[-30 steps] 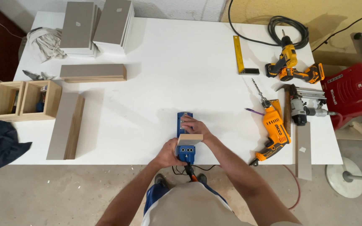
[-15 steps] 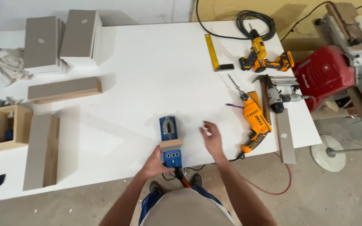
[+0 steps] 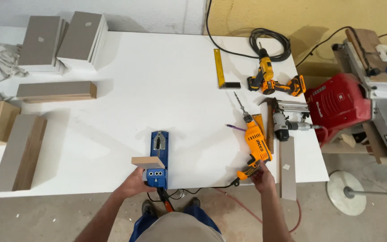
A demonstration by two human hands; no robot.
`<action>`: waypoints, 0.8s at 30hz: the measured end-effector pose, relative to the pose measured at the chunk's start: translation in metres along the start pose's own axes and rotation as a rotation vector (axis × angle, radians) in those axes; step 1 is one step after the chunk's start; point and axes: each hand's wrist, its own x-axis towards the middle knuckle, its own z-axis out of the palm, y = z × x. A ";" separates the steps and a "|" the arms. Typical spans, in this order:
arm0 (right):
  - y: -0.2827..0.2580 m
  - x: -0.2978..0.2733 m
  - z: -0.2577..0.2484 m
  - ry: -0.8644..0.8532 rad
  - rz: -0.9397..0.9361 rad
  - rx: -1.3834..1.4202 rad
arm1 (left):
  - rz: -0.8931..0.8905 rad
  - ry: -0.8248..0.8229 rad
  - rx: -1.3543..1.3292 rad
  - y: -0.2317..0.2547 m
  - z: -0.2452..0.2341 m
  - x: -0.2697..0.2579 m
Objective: Drilling pocket holes in wooden boards using a pocket hole jig and a power drill.
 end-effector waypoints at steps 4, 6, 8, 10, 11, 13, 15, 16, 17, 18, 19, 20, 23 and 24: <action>-0.006 0.007 0.014 -0.019 0.060 -0.006 | -0.049 0.052 0.062 0.000 0.004 0.000; 0.000 0.032 0.010 -0.357 0.057 0.148 | 0.020 0.052 0.031 0.002 0.005 -0.002; 0.006 0.038 0.014 -0.524 0.044 0.235 | 0.017 0.074 0.052 0.007 0.007 -0.003; 0.014 0.041 0.018 -0.687 0.037 0.327 | 0.013 0.091 0.076 0.005 0.008 -0.002; 0.017 0.041 0.020 -0.583 0.018 0.330 | 0.021 0.084 0.081 0.000 0.009 0.000; 0.021 0.044 0.020 -0.483 -0.006 0.342 | 0.037 0.078 0.096 -0.001 0.007 0.002; 0.026 0.048 0.013 -0.503 -0.021 0.339 | 0.035 0.072 0.092 -0.001 0.007 -0.001; 0.026 0.036 0.009 -0.500 -0.022 0.342 | 0.035 0.070 0.095 -0.002 0.007 0.000; 0.027 0.024 0.005 -0.510 -0.029 0.325 | 0.081 0.053 0.070 -0.004 0.007 0.002; 0.027 0.013 0.003 -0.522 -0.040 0.308 | 0.131 0.037 0.046 -0.006 0.005 0.004; 0.033 -0.005 -0.004 -0.521 -0.044 0.312 | 0.134 0.035 0.050 0.000 0.005 -0.002; 0.037 -0.023 -0.011 -0.573 -0.083 0.271 | 0.065 0.032 0.085 0.007 0.004 -0.007; 0.062 -0.093 -0.018 -0.708 -0.161 0.279 | 0.062 0.032 0.101 0.015 0.002 -0.012; 0.077 -0.123 -0.021 -0.790 -0.185 0.323 | 0.113 0.034 0.078 0.014 0.003 -0.015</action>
